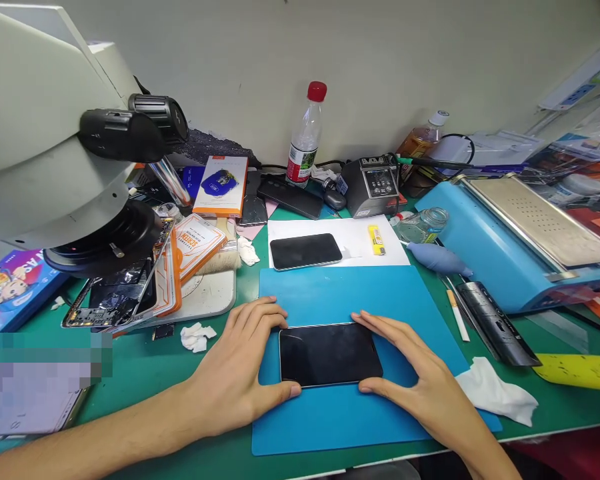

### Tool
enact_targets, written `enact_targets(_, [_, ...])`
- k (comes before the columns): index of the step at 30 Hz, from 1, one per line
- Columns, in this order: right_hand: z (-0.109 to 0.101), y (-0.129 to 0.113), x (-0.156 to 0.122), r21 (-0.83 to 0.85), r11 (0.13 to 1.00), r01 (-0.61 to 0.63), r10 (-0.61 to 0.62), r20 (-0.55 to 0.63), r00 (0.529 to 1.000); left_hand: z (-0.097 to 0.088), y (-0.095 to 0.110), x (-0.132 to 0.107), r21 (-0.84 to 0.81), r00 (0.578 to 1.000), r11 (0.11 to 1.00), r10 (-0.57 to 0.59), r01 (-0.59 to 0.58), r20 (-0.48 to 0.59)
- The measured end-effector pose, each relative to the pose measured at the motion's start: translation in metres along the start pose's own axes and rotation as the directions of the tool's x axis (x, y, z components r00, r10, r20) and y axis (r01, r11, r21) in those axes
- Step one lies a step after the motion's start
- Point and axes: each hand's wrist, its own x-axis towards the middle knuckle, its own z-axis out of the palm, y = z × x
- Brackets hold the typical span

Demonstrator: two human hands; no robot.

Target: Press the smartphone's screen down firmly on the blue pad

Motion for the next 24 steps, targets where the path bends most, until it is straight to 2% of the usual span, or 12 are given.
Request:
enact_targets(6, [0.0001, -0.0019, -0.0007, 0.011, 1.000, -0.002, 0.002, 0.011, 1.000, -0.0003, 0.0003, -0.0017, 0.022, 1.000, 1.000, 0.007, -0.007, 0.006])
enact_targets(13, [-0.0005, -0.0057, -0.0034, 0.036, 0.999, 0.009, -0.010, 0.014, 1.000, 0.0050, -0.0003, 0.0002, 0.098, 0.995, 0.993, 0.072, -0.064, -0.072])
enact_targets(24, [-0.0015, -0.0062, -0.0046, 0.049, 0.999, 0.001, -0.003, 0.043, 0.999, 0.0049, -0.0008, -0.0009, 0.117, 0.994, 0.990, 0.087, -0.080, -0.064])
